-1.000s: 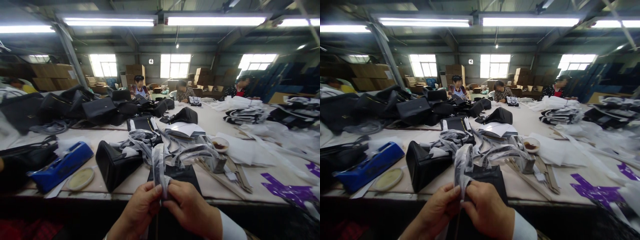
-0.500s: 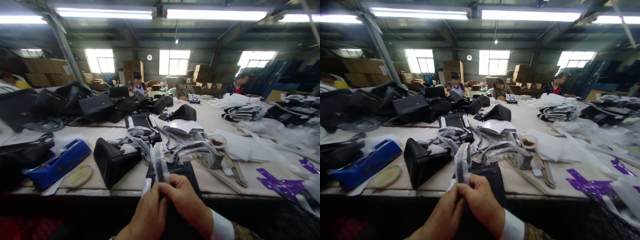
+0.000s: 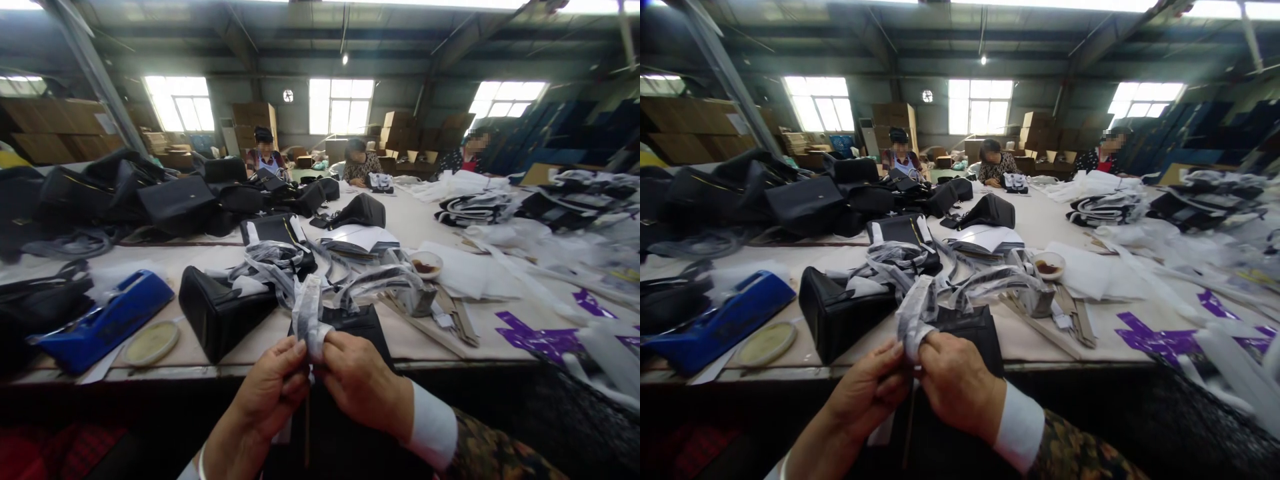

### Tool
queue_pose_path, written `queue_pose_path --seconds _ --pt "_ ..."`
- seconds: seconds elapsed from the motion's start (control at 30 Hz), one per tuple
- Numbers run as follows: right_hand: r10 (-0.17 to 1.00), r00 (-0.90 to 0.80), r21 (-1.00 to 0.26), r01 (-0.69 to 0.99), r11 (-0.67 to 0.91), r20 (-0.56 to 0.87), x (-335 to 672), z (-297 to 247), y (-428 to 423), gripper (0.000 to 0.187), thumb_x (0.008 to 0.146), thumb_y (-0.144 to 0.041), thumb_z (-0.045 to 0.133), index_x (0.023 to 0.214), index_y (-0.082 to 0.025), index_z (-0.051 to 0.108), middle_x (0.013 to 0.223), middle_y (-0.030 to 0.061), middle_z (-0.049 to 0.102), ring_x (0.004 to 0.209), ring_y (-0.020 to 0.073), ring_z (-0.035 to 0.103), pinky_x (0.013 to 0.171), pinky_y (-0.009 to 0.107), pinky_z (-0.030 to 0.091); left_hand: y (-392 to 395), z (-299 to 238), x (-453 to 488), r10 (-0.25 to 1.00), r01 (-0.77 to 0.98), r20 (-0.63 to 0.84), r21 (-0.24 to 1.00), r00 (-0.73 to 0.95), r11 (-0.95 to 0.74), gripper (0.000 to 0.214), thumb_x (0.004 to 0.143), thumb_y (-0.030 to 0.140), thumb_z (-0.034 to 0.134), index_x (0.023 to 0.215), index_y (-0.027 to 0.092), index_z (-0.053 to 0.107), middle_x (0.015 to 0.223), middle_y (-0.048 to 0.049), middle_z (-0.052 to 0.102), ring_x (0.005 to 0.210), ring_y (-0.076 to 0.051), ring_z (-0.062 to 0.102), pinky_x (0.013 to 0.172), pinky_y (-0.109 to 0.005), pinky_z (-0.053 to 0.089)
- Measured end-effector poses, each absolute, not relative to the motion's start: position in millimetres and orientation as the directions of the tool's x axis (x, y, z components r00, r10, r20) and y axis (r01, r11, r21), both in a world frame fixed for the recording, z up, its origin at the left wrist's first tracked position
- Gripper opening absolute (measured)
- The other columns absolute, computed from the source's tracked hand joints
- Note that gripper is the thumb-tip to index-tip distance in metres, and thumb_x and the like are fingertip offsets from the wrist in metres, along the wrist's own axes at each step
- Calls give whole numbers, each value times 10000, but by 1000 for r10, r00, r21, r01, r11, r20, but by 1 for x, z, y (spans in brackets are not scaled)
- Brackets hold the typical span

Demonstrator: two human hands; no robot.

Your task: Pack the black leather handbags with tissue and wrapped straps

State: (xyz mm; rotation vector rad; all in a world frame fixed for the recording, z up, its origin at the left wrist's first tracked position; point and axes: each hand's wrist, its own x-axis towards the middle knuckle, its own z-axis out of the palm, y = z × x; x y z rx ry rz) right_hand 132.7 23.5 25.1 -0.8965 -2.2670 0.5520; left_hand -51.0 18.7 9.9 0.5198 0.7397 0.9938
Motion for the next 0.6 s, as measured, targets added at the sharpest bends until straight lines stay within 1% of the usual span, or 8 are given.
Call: queue_pose_path --seconds 0.03,0.1,0.17,0.23,0.37,0.43,0.5,0.6 --pt "755 -553 -722 354 595 351 135 27 24 130 902 -256 615 933 -142 669 968 97 658 873 204 588 779 303 471 15 10 -50 898 -524 -304 733 317 433 339 702 371 873 803 156 631 542 103 406 400 2 199 398 -147 189" --pt "839 -524 -963 115 242 148 136 31 25 334 893 -479 638 856 -148 651 830 43 627 688 137 532 631 250 440 8 9 -47 928 -397 -271 846 256 356 310 732 393 842 803 144 672 534 74 463 410 -13 276 408 -151 215" --pt "865 -489 -988 -42 -150 -111 132 31 27 495 841 -640 635 775 -149 622 652 -20 526 503 73 365 477 214 310 0 7 -42 962 -199 -201 951 182 237 277 776 402 795 785 140 704 581 18 574 481 -61 428 458 -170 319" --pt "886 -403 -947 -118 -299 -229 125 29 27 512 759 -643 719 734 -140 622 600 -40 490 480 58 326 464 211 270 -7 3 -36 990 21 -91 996 109 89 253 840 399 720 783 153 726 693 -35 677 611 -137 565 555 -219 427" --pt "951 -285 -975 -146 -170 -123 113 23 26 358 707 -447 805 692 -114 676 657 3 596 625 109 485 603 233 383 -17 2 -29 983 407 158 895 93 -182 234 935 342 557 923 189 734 854 -83 729 812 -244 665 740 -320 482" --pt "945 -313 -978 -146 -149 -97 115 23 26 310 729 -406 783 695 -114 684 673 7 617 640 120 502 620 243 394 -18 9 -32 971 509 190 827 148 -240 231 938 341 543 935 188 716 862 -94 718 807 -249 660 750 -336 466" --pt "936 -347 -981 -150 -121 -63 119 24 27 276 765 -384 750 732 -116 694 704 13 641 657 130 523 642 253 412 -16 20 -39 974 473 114 859 196 -196 251 936 390 560 891 182 691 790 -73 678 732 -214 623 701 -314 453" --pt "914 -405 -995 -94 -24 16 123 27 25 211 822 -336 696 801 -126 704 770 20 675 710 148 562 698 267 445 -4 33 -50 971 165 -106 984 214 71 406 921 559 548 794 178 607 580 35 460 506 -111 421 502 -234 344"
